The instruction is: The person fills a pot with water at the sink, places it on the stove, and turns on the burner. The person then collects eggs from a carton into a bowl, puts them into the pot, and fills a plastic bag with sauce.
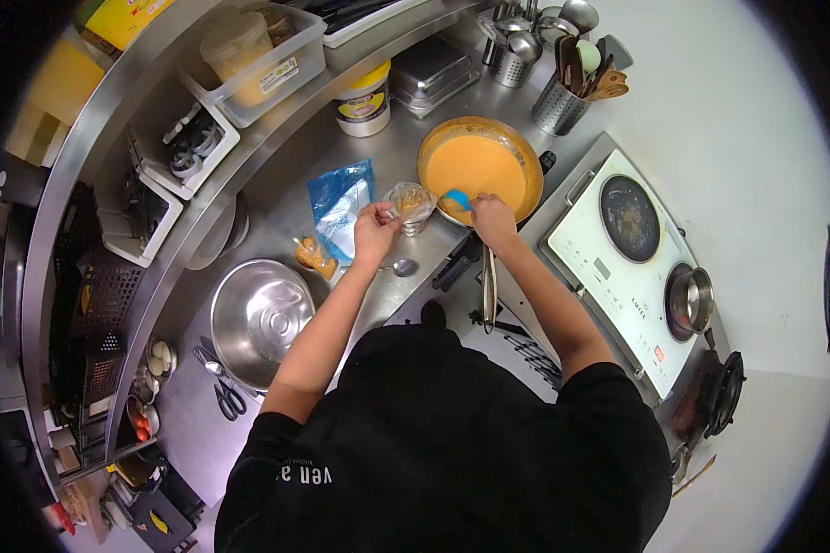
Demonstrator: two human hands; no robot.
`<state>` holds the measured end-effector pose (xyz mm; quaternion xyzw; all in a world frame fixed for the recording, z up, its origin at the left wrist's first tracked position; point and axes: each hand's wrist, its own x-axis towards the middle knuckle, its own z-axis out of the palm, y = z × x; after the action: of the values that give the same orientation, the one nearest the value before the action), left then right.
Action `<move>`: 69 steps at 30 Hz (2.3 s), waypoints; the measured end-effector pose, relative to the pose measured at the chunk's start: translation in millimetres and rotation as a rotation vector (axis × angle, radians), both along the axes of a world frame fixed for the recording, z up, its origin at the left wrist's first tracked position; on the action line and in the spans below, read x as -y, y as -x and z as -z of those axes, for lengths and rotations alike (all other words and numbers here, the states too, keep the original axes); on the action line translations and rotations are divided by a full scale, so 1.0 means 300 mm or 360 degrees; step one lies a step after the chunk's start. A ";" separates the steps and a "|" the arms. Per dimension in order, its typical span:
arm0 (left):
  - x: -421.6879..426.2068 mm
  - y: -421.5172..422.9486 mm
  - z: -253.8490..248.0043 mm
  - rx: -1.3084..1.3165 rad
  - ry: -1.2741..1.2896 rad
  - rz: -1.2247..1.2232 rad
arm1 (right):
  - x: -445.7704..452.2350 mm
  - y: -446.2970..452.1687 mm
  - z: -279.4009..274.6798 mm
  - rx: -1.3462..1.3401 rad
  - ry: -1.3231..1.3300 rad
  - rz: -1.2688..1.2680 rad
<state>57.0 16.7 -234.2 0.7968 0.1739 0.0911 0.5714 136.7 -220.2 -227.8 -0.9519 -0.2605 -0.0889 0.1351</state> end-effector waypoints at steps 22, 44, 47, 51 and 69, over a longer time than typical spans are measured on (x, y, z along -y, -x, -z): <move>-0.010 -0.012 0.057 0.0102 -0.0058 -0.0014 | -0.057 0.076 -0.255 0.0044 -0.0592 -0.0125; -0.008 -0.017 0.038 0.0031 0.0144 -0.0063 | -0.153 0.134 -0.231 0.0359 -0.0240 -0.0545; -0.005 -0.018 0.041 0.0078 0.0172 -0.0087 | -0.146 0.126 -0.242 0.0275 -0.0388 -0.0432; -0.003 -0.005 -0.015 0.0049 0.0106 -0.0105 | -0.066 0.097 -0.227 0.0255 -0.0212 -0.0059; -0.032 -0.068 -0.309 0.0516 -0.0101 0.0387 | -0.255 0.005 -0.206 -0.0356 -0.0313 -0.0316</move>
<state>77.3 26.4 -141.5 0.8045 -0.0209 0.1538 0.5734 135.1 -143.7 -166.1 -0.9076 -0.3265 0.0064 0.2639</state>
